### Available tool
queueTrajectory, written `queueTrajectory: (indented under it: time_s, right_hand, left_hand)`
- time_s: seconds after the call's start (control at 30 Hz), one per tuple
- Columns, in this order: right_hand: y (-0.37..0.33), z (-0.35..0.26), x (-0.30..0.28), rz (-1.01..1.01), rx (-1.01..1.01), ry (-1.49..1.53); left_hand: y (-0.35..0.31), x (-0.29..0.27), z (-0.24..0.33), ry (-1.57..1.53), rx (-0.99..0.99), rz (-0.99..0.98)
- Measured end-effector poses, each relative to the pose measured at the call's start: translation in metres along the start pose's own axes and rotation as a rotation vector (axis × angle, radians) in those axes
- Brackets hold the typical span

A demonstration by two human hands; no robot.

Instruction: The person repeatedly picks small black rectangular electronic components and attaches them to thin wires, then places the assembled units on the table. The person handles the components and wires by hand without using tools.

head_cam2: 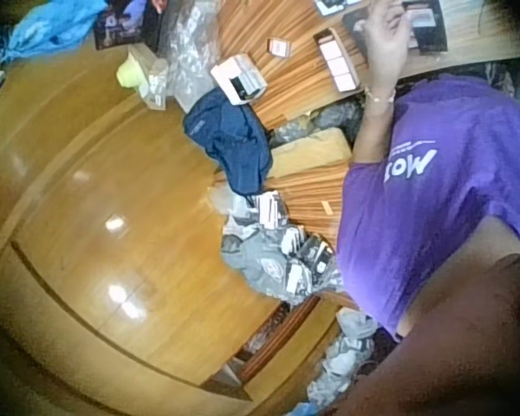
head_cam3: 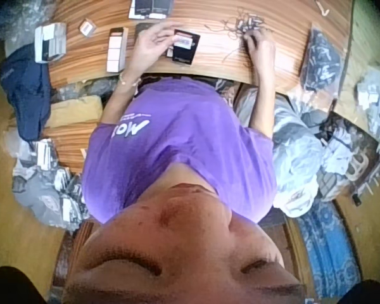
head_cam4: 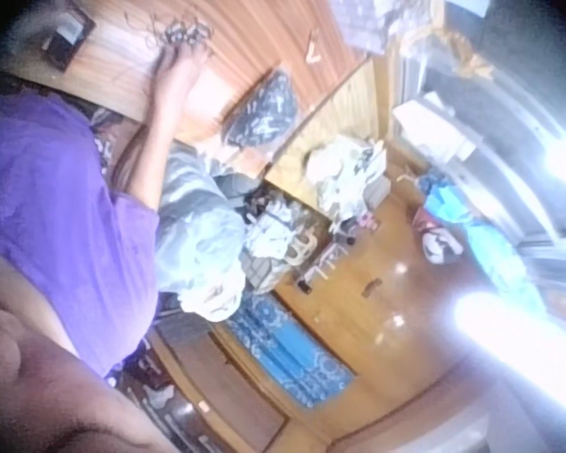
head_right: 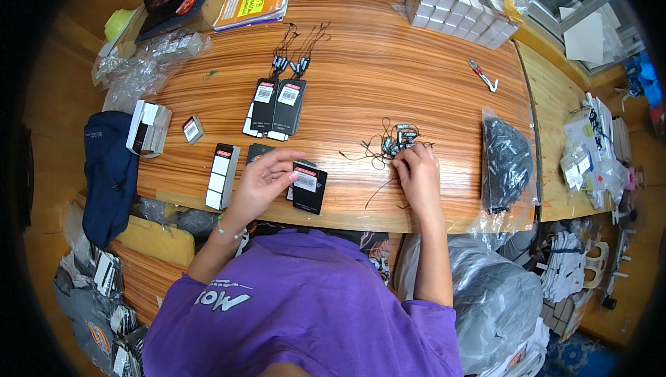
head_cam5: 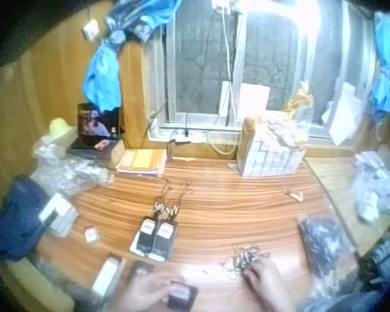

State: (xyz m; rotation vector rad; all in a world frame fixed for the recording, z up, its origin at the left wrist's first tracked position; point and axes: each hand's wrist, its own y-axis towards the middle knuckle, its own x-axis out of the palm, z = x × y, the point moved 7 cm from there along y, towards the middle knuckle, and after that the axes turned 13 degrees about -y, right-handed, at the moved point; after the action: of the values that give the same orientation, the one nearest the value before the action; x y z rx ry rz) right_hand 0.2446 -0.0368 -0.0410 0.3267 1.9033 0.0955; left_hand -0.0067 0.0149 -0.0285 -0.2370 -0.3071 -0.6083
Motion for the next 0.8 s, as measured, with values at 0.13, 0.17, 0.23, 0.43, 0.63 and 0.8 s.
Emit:
queueTrajectory:
  time_s: [0.13,0.17,0.23,0.43,0.63,0.8]
  right_hand:
    - [0.006,0.006,-0.014,0.127,0.125,0.388]
    - [0.008,0.009,-0.016,0.130,0.176,0.505]
    - [0.011,0.002,-0.022,0.178,0.209,0.722]
    - [0.012,-0.010,-0.012,0.161,0.344,1.066]
    - [0.010,-0.013,0.003,0.103,0.305,1.168]
    - [0.009,-0.013,0.013,-0.157,0.345,1.117]
  left_hand:
    - [0.007,0.018,-0.005,0.023,-0.042,-0.067]
    - [0.011,0.024,-0.005,0.014,-0.064,-0.086]
    - [0.020,0.036,-0.008,0.066,-0.043,-0.155]
    - [0.053,0.075,-0.009,0.014,0.158,-0.264]
    - [0.068,0.088,-0.017,0.009,0.044,-0.323]
    - [0.068,0.086,-0.009,0.280,0.149,-0.357]
